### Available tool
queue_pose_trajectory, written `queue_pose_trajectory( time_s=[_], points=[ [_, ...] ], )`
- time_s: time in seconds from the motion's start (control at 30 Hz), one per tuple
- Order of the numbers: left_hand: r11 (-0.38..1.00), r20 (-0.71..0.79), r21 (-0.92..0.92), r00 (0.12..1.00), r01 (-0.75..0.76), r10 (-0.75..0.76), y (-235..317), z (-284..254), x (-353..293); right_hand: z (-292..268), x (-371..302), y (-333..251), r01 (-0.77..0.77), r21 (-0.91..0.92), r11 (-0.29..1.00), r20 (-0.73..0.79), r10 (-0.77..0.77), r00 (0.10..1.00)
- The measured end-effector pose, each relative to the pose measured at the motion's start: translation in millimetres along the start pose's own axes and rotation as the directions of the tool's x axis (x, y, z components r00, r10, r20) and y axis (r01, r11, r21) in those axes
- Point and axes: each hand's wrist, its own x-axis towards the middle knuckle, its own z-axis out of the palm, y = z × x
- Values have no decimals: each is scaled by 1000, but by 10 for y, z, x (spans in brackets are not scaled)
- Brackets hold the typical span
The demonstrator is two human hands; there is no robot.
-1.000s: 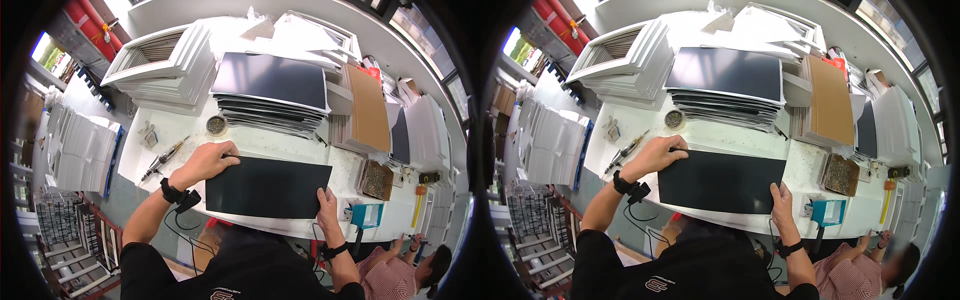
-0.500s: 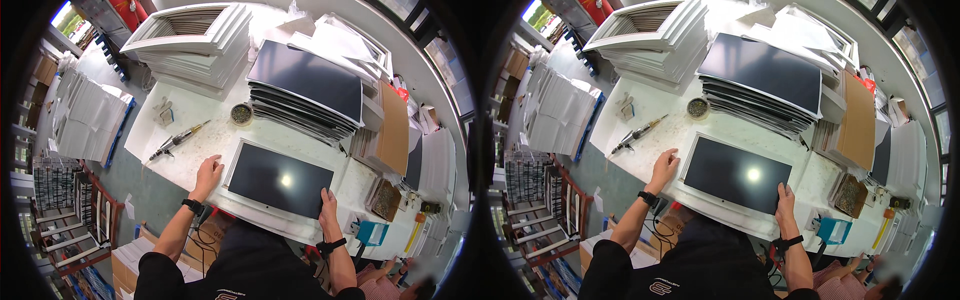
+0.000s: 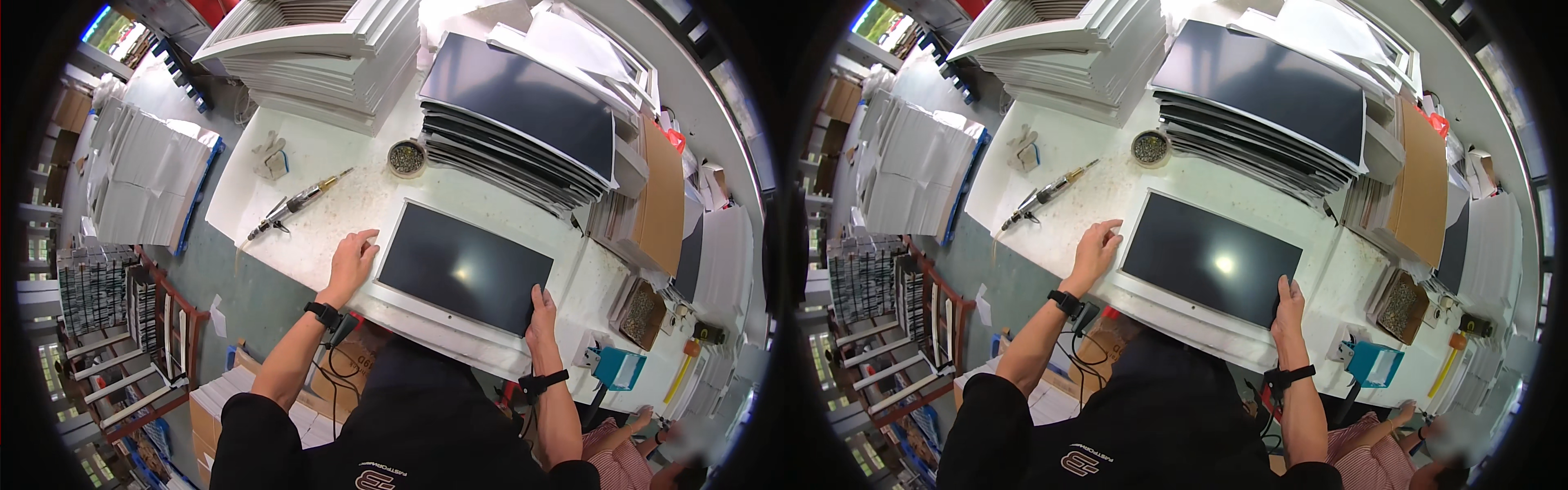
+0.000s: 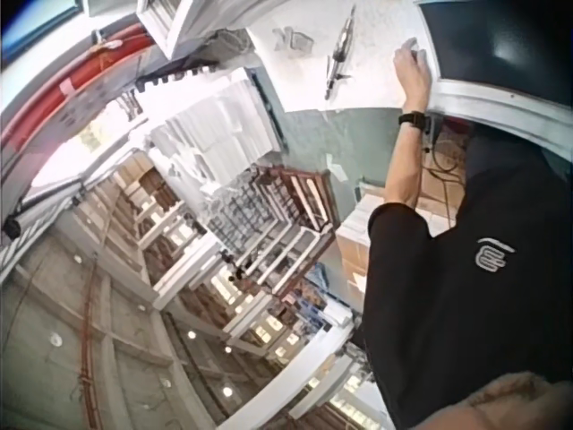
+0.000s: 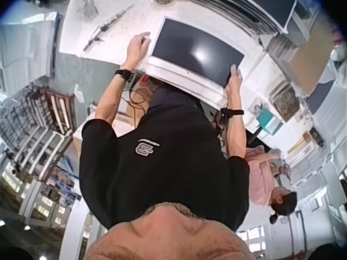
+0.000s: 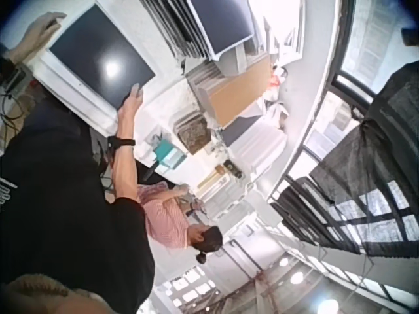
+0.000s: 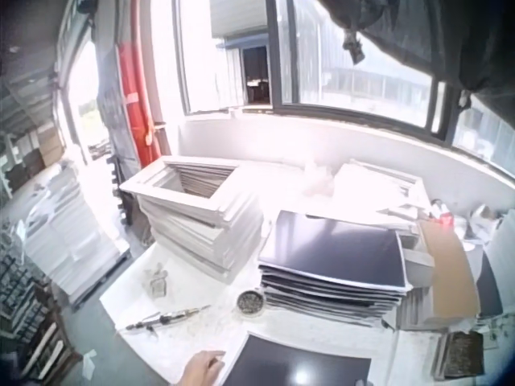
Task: The person assembles a white frame by placing a dark panel inside it and securing it with a white cover sheet. They use a pneumatic screwdriver to drive screws into the frame at multiple points. The person also handles stacks of white panels and a blue container of screws during the process.
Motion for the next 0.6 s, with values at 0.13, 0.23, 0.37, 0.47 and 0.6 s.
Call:
queue_pose_trajectory(
  time_s=[0.13, 0.23, 0.37, 0.47, 0.6],
  points=[
    [999, 20, -47, 1000, 18, -17, -7, 22, 11, -53, 50, 76, 66, -195, 979, -17, -71, 997],
    [997, 45, -76, 999, 29, -26, -2, -15, -3, -113, 92, -41, 77, -595, 800, 9, -90, 996],
    [997, 62, -68, 998, 25, -21, -1, -25, 10, 127, -49, -577, 4, -871, 491, 25, 38, 999],
    [994, 96, -96, 995, 45, -35, -13, 27, 45, -38, 33, -590, 257, -964, -63, 264, -184, 947],
    [999, 152, 32, 988, -1, -4, 24, -31, 66, 110, -33, -670, 281, -937, -209, 320, -180, 930]
  ],
)
